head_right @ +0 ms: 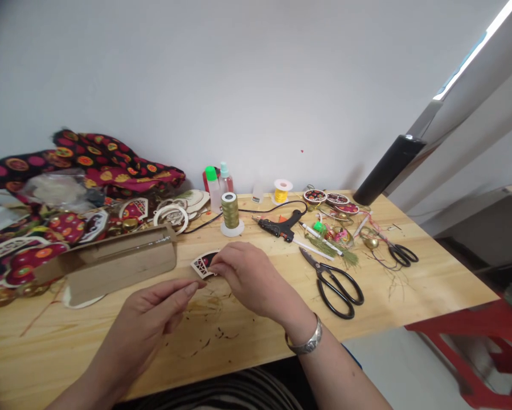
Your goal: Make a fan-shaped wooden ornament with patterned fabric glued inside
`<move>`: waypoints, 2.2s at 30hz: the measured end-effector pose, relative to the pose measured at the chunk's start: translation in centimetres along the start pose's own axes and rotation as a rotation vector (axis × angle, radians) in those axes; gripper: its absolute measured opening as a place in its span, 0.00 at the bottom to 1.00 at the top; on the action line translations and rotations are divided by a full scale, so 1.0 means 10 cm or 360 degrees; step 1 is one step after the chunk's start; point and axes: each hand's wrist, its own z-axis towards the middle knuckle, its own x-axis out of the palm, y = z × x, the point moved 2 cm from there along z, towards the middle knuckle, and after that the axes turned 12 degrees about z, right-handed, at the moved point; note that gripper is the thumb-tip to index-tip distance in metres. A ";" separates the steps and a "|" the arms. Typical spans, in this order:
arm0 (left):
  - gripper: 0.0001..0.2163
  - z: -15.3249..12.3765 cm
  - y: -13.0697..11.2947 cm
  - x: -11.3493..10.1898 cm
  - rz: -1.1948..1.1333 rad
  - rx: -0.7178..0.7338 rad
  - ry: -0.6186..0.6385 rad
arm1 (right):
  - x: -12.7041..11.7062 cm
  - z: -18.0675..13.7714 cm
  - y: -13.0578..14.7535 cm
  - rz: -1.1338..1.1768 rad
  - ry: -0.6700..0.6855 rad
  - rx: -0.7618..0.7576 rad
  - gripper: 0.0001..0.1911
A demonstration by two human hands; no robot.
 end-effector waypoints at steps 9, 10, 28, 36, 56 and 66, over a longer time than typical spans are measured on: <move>0.22 0.07 -0.04 -0.03 -0.0163 -0.0094 -0.0024 | -0.34 -0.32 -0.08 -0.0806 -0.0532 0.0268 0.07; 0.23 0.07 -0.05 -0.03 -0.0187 -0.0104 -0.0030 | -0.41 -0.45 -0.11 -0.1024 -0.0468 0.0393 0.07; 0.19 0.12 -0.04 0.04 -0.0237 -0.0096 -0.0001 | -0.92 -1.37 -0.64 -0.1393 -0.0086 0.1395 0.15; 0.19 0.10 -0.01 0.07 -0.0177 -0.0067 0.0022 | -0.69 -1.24 -0.15 -0.0256 -0.0411 0.0896 0.08; 0.10 -0.02 -0.16 0.00 0.0306 0.0267 -0.0079 | 0.00 -0.65 0.26 -0.0067 0.0272 0.0883 0.15; 0.10 -0.02 -0.16 0.05 0.0348 0.0306 0.0062 | 0.06 -0.58 0.23 -0.0181 0.0131 0.0773 0.14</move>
